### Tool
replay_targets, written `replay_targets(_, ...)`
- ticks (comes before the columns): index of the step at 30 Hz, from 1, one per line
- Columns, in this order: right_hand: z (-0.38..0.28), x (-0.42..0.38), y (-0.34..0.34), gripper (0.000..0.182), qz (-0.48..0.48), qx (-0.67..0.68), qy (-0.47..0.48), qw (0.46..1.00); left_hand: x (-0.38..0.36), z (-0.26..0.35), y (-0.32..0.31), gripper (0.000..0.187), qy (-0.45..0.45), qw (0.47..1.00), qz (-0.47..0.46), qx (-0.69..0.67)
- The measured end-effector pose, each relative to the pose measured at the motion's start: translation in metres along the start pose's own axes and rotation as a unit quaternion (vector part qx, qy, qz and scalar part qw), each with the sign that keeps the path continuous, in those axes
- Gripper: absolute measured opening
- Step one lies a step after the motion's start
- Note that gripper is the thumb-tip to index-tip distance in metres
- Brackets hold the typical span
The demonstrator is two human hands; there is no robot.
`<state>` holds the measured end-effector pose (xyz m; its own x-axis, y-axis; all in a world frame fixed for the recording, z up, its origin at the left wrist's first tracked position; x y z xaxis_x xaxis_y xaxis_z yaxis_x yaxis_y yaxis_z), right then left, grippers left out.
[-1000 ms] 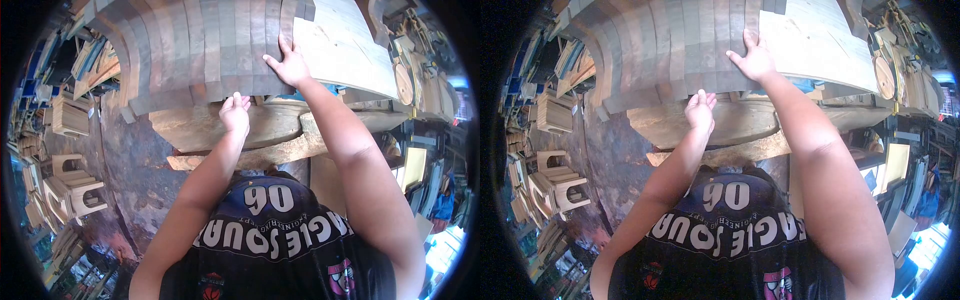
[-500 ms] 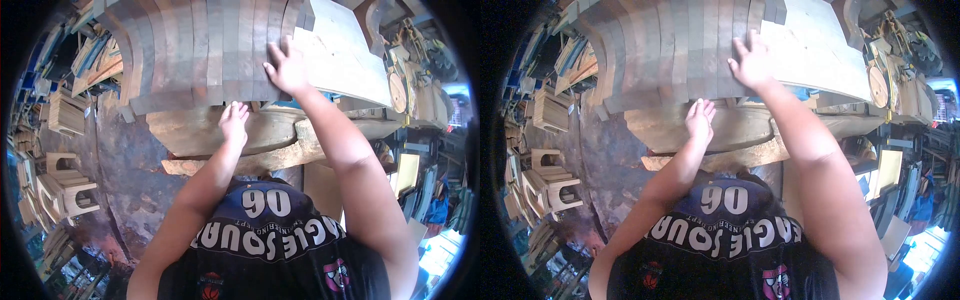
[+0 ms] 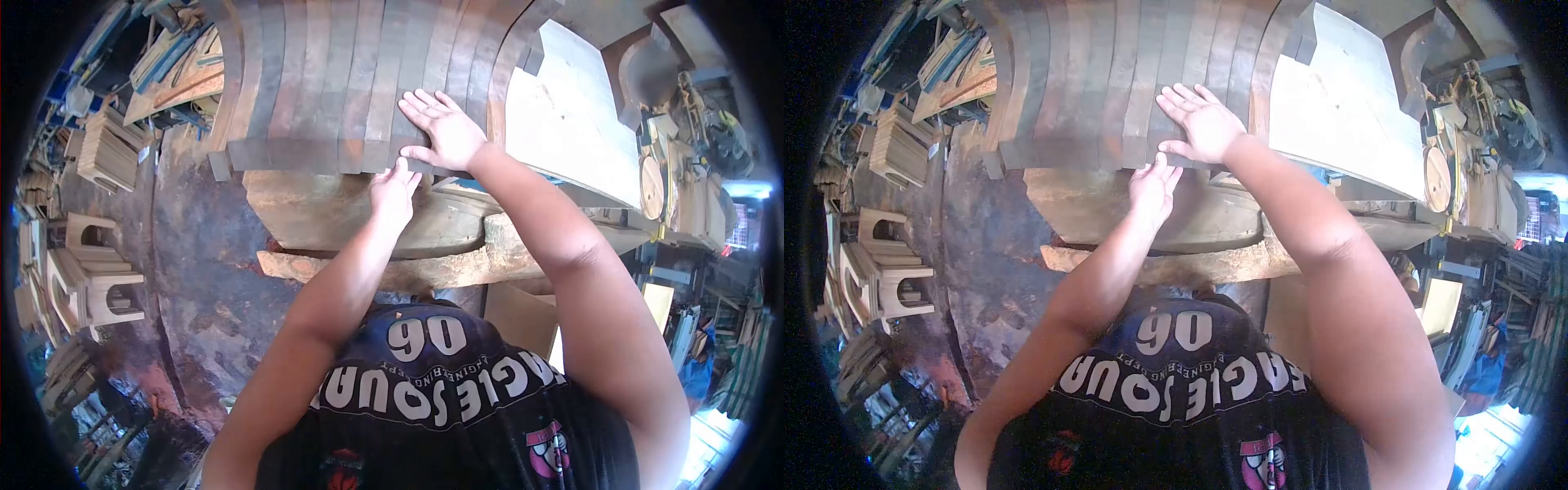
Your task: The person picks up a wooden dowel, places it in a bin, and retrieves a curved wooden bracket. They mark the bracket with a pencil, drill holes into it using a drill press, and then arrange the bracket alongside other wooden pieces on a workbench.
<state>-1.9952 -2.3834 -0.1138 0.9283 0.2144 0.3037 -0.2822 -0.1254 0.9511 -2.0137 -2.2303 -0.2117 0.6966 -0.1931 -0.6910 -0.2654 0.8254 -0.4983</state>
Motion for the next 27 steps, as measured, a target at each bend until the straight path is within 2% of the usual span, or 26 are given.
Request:
replay_targets(5,0.0,-0.003,-0.002,0.084,0.026,0.021,0.017,0.999,0.001,-0.001,0.003,0.041,0.007,1.0,0.012,0.01)
replay_targets(8,0.001,-0.007,-0.005,0.08,0.06,0.037,0.048,0.996,0.015,-0.014,0.014,0.031,0.011,0.999,0.037,0.006)
replay_targets(11,0.003,-0.008,-0.008,0.078,0.059,0.049,0.045,0.996,0.004,-0.007,0.01,0.029,-0.018,0.999,0.032,0.032)
replay_targets(14,0.0,-0.008,-0.004,0.076,0.067,0.052,0.034,0.996,0.007,-0.007,0.012,0.043,-0.018,0.999,0.027,0.044)
replay_targets(23,-0.001,-0.006,-0.007,0.074,0.037,0.041,0.009,0.998,0.01,-0.019,0.007,0.02,-0.103,0.991,0.073,0.046)
replay_targets(27,-0.004,-0.004,-0.003,0.073,0.037,0.068,-0.001,0.997,0.01,-0.019,0.004,0.018,-0.094,0.991,0.087,0.028)
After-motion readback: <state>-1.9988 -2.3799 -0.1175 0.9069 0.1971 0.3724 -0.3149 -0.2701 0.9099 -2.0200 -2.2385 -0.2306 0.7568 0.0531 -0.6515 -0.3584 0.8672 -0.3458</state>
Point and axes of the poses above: each hand's wrist, its own x-axis towards the middle knuckle, its own y-axis out of the back of the hand, z = x × y, the point moved 3 cm from there along x, towards the middle knuckle, and after that the axes turned 14 degrees about z, right-handed, at the moved point
